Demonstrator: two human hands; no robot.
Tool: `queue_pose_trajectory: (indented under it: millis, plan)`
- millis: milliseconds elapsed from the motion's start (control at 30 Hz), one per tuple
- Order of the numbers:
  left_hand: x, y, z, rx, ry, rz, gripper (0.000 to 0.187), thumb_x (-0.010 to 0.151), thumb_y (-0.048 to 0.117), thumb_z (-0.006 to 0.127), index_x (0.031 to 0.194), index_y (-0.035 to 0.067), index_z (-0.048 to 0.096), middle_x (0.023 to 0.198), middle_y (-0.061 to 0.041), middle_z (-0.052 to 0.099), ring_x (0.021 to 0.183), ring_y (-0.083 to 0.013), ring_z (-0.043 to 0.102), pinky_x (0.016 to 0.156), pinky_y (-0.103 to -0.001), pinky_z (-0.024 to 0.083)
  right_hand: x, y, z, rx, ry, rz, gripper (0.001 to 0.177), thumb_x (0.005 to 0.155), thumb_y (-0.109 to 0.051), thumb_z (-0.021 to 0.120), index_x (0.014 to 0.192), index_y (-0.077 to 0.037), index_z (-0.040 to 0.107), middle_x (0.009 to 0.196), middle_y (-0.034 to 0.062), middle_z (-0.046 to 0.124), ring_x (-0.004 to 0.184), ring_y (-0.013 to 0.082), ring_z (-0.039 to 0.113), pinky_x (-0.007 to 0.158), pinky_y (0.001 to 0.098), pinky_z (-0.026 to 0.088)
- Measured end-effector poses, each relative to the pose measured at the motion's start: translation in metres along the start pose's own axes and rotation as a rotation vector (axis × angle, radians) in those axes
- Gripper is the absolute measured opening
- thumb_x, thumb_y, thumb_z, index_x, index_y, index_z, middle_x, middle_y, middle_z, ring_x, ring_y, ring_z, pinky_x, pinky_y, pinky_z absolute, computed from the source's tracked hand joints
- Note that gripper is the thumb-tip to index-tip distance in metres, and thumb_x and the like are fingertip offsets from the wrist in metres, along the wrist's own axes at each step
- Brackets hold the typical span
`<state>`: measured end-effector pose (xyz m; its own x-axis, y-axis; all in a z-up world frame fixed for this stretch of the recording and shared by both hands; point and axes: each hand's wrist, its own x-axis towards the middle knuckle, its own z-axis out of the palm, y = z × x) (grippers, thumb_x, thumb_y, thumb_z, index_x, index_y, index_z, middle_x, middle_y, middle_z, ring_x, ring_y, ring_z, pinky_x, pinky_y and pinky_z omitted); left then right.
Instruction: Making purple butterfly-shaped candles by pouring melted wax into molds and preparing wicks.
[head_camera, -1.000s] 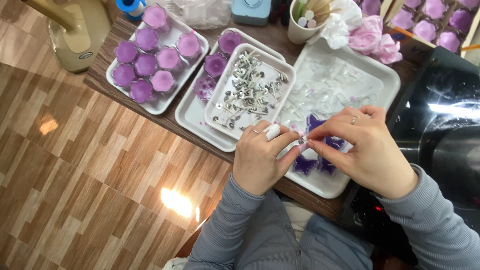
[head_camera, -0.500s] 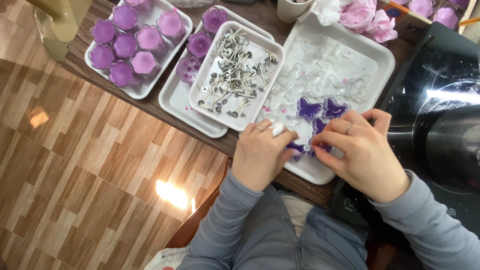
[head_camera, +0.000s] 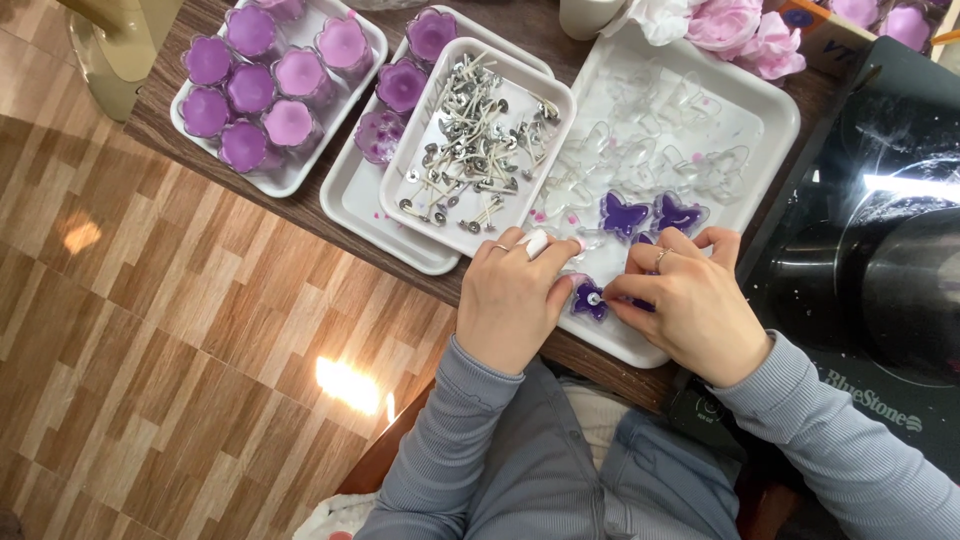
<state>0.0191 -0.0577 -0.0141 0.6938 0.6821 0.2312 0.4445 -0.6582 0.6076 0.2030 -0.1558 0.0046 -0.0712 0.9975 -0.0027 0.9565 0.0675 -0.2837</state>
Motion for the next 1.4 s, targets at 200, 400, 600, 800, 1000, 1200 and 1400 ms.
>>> queue_pose_trajectory:
  millis: [200, 400, 600, 800, 1000, 1200, 1400]
  plan:
    - [0.0001, -0.0015, 0.0021, 0.003, 0.003, -0.006, 0.032, 0.083, 0.024, 0.079, 0.112, 0.012, 0.072, 0.097, -0.004, 0.072, 0.097, -0.0263, 0.064, 0.084, -0.04, 0.048, 0.0021, 0.0005, 0.003, -0.047, -0.044, 0.006, 0.011, 0.076, -0.031, 0.079, 0.081, -0.021, 0.077, 0.081, -0.0083, 0.063, 0.086, 0.0166, 0.055, 0.09, 0.0467, 0.032]
    - [0.0011, -0.0019, -0.0018, 0.008, 0.008, 0.0, 0.033, 0.084, 0.025, 0.079, 0.113, 0.012, 0.072, 0.097, -0.005, 0.072, 0.097, -0.0284, 0.064, 0.084, -0.041, 0.048, 0.0037, 0.0, 0.0056, -0.071, -0.066, 0.01, 0.01, 0.077, -0.031, 0.077, 0.081, -0.021, 0.078, 0.082, -0.008, 0.064, 0.088, 0.0166, 0.056, 0.091, 0.0472, 0.031]
    - [-0.0007, -0.006, 0.0016, 0.027, 0.01, -0.007, 0.034, 0.083, 0.023, 0.079, 0.115, 0.013, 0.072, 0.098, -0.007, 0.073, 0.098, -0.0297, 0.064, 0.086, -0.042, 0.049, 0.0041, -0.001, 0.0069, -0.092, -0.079, 0.02, 0.01, 0.077, -0.031, 0.077, 0.082, -0.021, 0.078, 0.083, -0.0075, 0.064, 0.089, 0.0169, 0.056, 0.091, 0.0474, 0.031]
    - [-0.0002, -0.0062, 0.0006, 0.036, 0.003, -0.022, 0.037, 0.081, 0.023, 0.08, 0.115, 0.013, 0.072, 0.096, -0.008, 0.072, 0.098, -0.0306, 0.064, 0.086, -0.043, 0.049, 0.0056, -0.0018, 0.0062, -0.12, -0.087, 0.014, 0.01, 0.078, -0.031, 0.076, 0.082, -0.022, 0.078, 0.084, -0.0073, 0.064, 0.091, 0.0171, 0.055, 0.091, 0.0474, 0.031]
    - [-0.0013, -0.0063, -0.0019, 0.024, 0.007, -0.02, 0.038, 0.081, 0.022, 0.08, 0.117, 0.012, 0.071, 0.097, -0.008, 0.072, 0.099, -0.0316, 0.064, 0.086, -0.043, 0.049, 0.0051, -0.0012, 0.0086, -0.13, -0.101, 0.012, 0.01, 0.08, -0.031, 0.075, 0.082, -0.022, 0.078, 0.084, -0.0073, 0.064, 0.092, 0.0167, 0.055, 0.091, 0.0471, 0.031]
    - [-0.0006, -0.0052, -0.0046, 0.022, 0.004, -0.036, 0.038, 0.081, 0.022, 0.08, 0.117, 0.012, 0.071, 0.093, -0.01, 0.071, 0.097, -0.032, 0.063, 0.084, -0.044, 0.049, 0.0051, -0.0016, 0.0088, -0.132, -0.102, 0.02, 0.01, 0.08, -0.032, 0.075, 0.082, -0.023, 0.079, 0.083, -0.008, 0.064, 0.092, 0.0164, 0.055, 0.092, 0.0478, 0.031]
    - [-0.0009, -0.0061, -0.005, 0.019, 0.001, -0.049, 0.038, 0.081, 0.021, 0.08, 0.117, 0.012, 0.072, 0.092, -0.009, 0.07, 0.096, -0.031, 0.063, 0.085, -0.044, 0.049, 0.0053, -0.0024, 0.0084, -0.136, -0.098, 0.031, 0.012, 0.079, -0.034, 0.075, 0.083, -0.024, 0.079, 0.084, -0.0085, 0.064, 0.093, 0.0166, 0.055, 0.093, 0.0472, 0.031]
